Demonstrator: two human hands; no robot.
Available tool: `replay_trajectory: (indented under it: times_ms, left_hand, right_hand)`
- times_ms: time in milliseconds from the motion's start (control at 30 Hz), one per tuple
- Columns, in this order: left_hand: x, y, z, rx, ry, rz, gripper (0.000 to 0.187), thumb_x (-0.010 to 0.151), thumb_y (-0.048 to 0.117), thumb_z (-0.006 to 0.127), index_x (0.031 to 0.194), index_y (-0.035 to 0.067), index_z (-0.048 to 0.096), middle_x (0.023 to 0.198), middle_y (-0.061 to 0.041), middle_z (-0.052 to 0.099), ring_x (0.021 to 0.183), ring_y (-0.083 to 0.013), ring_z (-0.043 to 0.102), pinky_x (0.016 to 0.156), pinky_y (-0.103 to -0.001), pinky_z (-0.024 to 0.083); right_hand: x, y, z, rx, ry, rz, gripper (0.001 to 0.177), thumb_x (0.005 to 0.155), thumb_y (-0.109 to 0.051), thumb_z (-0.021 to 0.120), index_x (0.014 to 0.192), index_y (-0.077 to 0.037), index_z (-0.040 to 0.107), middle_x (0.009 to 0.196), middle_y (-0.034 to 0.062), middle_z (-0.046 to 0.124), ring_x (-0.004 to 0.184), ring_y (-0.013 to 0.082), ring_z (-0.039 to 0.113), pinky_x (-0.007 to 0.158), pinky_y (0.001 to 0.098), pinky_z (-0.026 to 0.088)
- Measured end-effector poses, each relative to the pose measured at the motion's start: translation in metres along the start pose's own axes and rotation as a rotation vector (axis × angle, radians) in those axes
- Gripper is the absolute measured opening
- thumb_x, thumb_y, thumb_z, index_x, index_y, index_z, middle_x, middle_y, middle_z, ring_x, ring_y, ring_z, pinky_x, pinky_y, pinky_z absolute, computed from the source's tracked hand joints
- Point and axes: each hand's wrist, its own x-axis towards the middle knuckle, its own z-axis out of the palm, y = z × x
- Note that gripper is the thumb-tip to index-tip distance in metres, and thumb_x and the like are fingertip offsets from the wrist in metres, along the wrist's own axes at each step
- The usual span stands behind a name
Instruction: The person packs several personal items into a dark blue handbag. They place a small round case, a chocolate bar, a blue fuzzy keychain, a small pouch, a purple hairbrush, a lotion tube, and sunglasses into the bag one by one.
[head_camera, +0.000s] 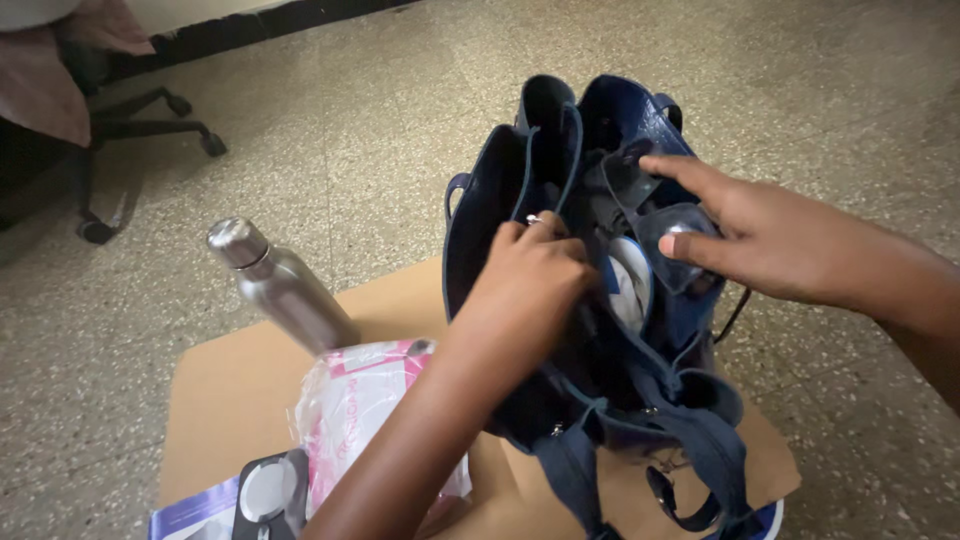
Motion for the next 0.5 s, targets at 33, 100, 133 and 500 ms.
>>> replay_trajectory:
  times_ms: [33,100,133,500]
  left_hand:
    - [-0.002,-0.003,-0.004,0.032,0.052,0.034,0.025,0.076,0.005,0.063,0.093,0.014,0.079,0.105,-0.005,0.072,0.119,-0.0304,0.058,0.095,-0.045,0.043]
    - [-0.008,-0.007,-0.011,0.006,0.039,0.014,0.025,0.078,0.007,0.063,0.095,0.015,0.079,0.098,-0.004,0.071,0.115,-0.0287,0.058,0.094,-0.045,0.041]
    - [-0.011,-0.008,-0.014,-0.009,0.033,0.005,0.025,0.078,0.007,0.063,0.095,0.016,0.079,0.095,-0.003,0.070,0.113,-0.0278,0.058,0.093,-0.044,0.041]
    - [-0.020,-0.005,-0.015,-0.007,0.107,0.091,0.025,0.080,0.012,0.064,0.099,0.014,0.079,0.100,-0.004,0.068,0.114,-0.0270,0.057,0.098,-0.044,0.040]
  right_hand:
    - [-0.002,-0.004,-0.003,0.041,-0.106,0.208,0.083,0.098,-0.046,0.058,0.169,-0.029,0.018,0.100,0.0200,0.077,0.088,0.0257,0.083,0.073,0.0417,0.066]
    - [-0.006,-0.014,-0.009,-0.077,-0.168,0.262,0.081,0.101,-0.043,0.056,0.170,-0.026,0.017,0.094,0.0192,0.079,0.084,0.0249,0.081,0.072,0.0396,0.064]
    - [-0.008,-0.020,-0.012,-0.138,-0.200,0.290,0.080,0.102,-0.041,0.054,0.170,-0.025,0.017,0.092,0.0187,0.080,0.082,0.0245,0.081,0.071,0.0386,0.063]
    - [0.031,-0.048,-0.005,-0.038,-0.239,0.138,0.077,0.099,-0.033,0.060,0.162,-0.016,0.020,0.075,0.0192,0.078,0.064,0.0282,0.076,0.069,0.0387,0.061]
